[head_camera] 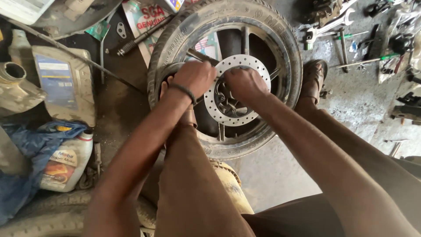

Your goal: The recorder is assembling or repairing a motorcycle wheel by installing or adjusting the brake disc and hub assembly.

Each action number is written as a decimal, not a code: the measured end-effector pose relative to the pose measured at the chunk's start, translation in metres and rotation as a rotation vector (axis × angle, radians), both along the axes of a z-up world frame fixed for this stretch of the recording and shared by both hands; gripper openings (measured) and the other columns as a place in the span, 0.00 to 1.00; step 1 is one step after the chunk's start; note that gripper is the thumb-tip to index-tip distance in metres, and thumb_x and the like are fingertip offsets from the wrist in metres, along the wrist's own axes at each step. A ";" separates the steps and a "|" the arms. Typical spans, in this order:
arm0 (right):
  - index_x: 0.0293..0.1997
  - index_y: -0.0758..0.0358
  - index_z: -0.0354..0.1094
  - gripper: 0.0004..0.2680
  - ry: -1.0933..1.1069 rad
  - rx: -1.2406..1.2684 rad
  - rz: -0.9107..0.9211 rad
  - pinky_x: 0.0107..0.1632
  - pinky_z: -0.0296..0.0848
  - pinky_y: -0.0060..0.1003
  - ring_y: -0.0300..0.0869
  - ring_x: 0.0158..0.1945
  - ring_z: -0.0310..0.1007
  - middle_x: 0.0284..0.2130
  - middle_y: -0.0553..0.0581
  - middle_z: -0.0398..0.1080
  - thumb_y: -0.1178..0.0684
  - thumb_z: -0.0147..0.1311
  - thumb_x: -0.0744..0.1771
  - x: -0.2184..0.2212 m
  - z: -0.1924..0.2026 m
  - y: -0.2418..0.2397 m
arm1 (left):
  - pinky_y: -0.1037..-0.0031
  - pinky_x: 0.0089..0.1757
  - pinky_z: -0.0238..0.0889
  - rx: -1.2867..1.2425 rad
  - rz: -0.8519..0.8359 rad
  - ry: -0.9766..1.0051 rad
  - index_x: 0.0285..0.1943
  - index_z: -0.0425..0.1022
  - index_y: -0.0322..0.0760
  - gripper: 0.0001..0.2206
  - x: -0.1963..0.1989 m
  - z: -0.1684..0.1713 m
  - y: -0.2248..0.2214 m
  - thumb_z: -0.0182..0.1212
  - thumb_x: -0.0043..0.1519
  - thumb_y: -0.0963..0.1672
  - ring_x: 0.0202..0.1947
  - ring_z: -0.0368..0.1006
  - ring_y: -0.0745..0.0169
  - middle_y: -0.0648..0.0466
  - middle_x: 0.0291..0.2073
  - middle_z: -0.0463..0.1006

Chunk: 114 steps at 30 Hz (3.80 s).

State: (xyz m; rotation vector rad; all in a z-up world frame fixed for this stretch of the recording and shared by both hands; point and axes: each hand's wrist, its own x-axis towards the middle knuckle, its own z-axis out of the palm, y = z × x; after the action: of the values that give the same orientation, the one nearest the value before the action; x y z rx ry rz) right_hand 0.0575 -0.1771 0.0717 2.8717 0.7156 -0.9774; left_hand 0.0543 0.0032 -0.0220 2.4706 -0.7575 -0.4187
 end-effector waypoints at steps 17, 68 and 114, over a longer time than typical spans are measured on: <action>0.57 0.51 0.71 0.17 -0.208 -0.047 0.690 0.57 0.71 0.39 0.45 0.61 0.67 0.65 0.52 0.64 0.55 0.64 0.62 0.005 0.030 -0.035 | 0.60 0.36 0.77 0.163 -0.318 0.026 0.38 0.82 0.33 0.07 0.066 0.039 -0.033 0.58 0.64 0.40 0.35 0.80 0.48 0.41 0.34 0.82; 0.41 0.64 0.66 0.08 -0.169 0.392 -0.367 0.31 0.74 0.50 0.54 0.29 0.79 0.27 0.63 0.77 0.50 0.56 0.71 -0.028 -0.020 -0.041 | 0.56 0.44 0.70 -0.316 0.305 0.400 0.60 0.70 0.44 0.20 0.003 0.001 -0.020 0.69 0.61 0.49 0.45 0.80 0.46 0.47 0.42 0.83; 0.43 0.59 0.71 0.08 -0.355 0.182 1.054 0.45 0.78 0.33 0.37 0.36 0.76 0.31 0.51 0.75 0.55 0.61 0.63 0.038 -0.043 -0.067 | 0.58 0.42 0.73 -0.232 0.260 0.384 0.64 0.68 0.42 0.22 0.001 0.008 -0.017 0.65 0.63 0.49 0.40 0.81 0.49 0.45 0.41 0.83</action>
State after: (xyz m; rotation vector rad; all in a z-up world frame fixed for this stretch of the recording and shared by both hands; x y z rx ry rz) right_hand 0.0955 -0.2439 0.0283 2.0904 1.9781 -0.2450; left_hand 0.0549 -0.0134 -0.0138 2.1430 -0.3033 -0.6414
